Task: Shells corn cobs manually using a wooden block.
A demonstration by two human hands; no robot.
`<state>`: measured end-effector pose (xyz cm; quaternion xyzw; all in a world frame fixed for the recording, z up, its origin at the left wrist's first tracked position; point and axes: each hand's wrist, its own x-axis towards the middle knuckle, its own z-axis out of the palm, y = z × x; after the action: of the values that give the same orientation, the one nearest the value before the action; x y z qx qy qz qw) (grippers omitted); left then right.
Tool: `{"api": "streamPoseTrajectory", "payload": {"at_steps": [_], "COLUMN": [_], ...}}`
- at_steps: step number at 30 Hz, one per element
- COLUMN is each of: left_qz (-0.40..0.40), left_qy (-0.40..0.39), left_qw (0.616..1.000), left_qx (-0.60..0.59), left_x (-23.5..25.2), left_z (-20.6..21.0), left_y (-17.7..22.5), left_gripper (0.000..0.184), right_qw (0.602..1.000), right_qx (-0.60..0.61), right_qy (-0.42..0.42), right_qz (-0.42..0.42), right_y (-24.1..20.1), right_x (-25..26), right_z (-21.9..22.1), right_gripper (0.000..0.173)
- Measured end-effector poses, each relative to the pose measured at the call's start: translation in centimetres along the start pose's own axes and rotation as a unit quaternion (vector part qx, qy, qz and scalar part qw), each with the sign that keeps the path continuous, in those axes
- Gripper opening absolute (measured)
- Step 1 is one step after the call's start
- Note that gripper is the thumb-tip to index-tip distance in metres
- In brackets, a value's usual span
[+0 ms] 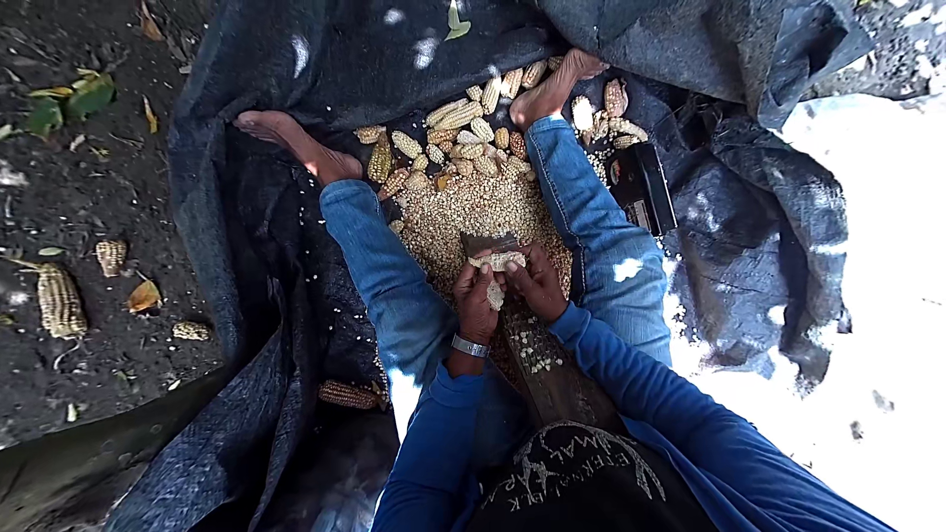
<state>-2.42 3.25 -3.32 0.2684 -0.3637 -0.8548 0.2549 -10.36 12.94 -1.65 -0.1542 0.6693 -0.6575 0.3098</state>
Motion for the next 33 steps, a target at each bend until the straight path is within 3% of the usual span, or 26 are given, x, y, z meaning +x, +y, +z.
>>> {"api": "streamPoseTrajectory", "payload": {"at_steps": [4, 8, 12, 16, 20, 23, 26, 28, 29, 32, 33], "left_qz": [-0.004, -0.030, -0.067, -0.093, -0.097, -0.047, -0.007, -0.002, -0.008, -0.056, -0.080], "left_qy": [-0.009, 0.046, 0.110, 0.106, 0.108, 0.088, 0.140, 0.233, 0.298, 0.497, 0.532], "left_qw": [1.000, 0.998, 0.992, 0.990, 0.982, 0.959, 0.891, 0.816, 0.761, 0.538, 0.500], "left_qx": [-0.002, 0.041, 0.005, 0.029, 0.123, 0.266, 0.433, 0.530, 0.576, 0.678, 0.679], "left_x": [0.0, 0.2, 0.5, -1.0, -5.3, -11.8, -21.1, -26.6, -29.1, -33.6, -34.7], "left_z": [0.0, -0.1, 0.4, 0.5, -1.0, -3.4, -5.3, -7.4, -8.8, -14.7, -16.9], "left_y": [0.1, 0.6, 0.7, 1.7, 7.9, 16.0, 24.2, 27.6, 28.5, 27.5, 26.0], "left_gripper": [0.023, 0.022, 0.028, 0.019, 0.024, 0.027, 0.027, 0.024, 0.022, 0.025, 0.030], "right_qw": [0.997, 0.997, 0.961, 0.950, 0.935, 0.928, 0.949, 0.956, 0.955, 0.948, 0.947], "right_qx": [0.066, -0.068, -0.265, -0.259, -0.203, -0.178, -0.137, -0.139, -0.146, -0.169, -0.171], "right_qy": [-0.003, -0.023, -0.025, -0.082, -0.234, -0.288, -0.264, -0.244, -0.243, -0.255, -0.258], "right_qz": [0.025, 0.038, -0.079, -0.156, -0.173, -0.155, -0.109, -0.089, -0.089, -0.089, -0.088], "right_y": [-0.2, 0.0, 0.6, 1.3, 1.2, 0.3, -0.5, -0.7, -0.6, -0.5, -0.4], "right_x": [0.1, 0.2, 0.1, 0.1, -0.1, -0.3, -0.6, -0.6, -0.6, -0.5, -0.5], "right_z": [0.1, -0.1, -0.3, -1.1, -1.3, -1.0, -0.6, -0.5, -0.5, -0.6, -0.7], "right_gripper": [0.021, 0.025, 0.037, 0.039, 0.091, 0.105, 0.091, 0.077, 0.071, 0.066, 0.065]}}
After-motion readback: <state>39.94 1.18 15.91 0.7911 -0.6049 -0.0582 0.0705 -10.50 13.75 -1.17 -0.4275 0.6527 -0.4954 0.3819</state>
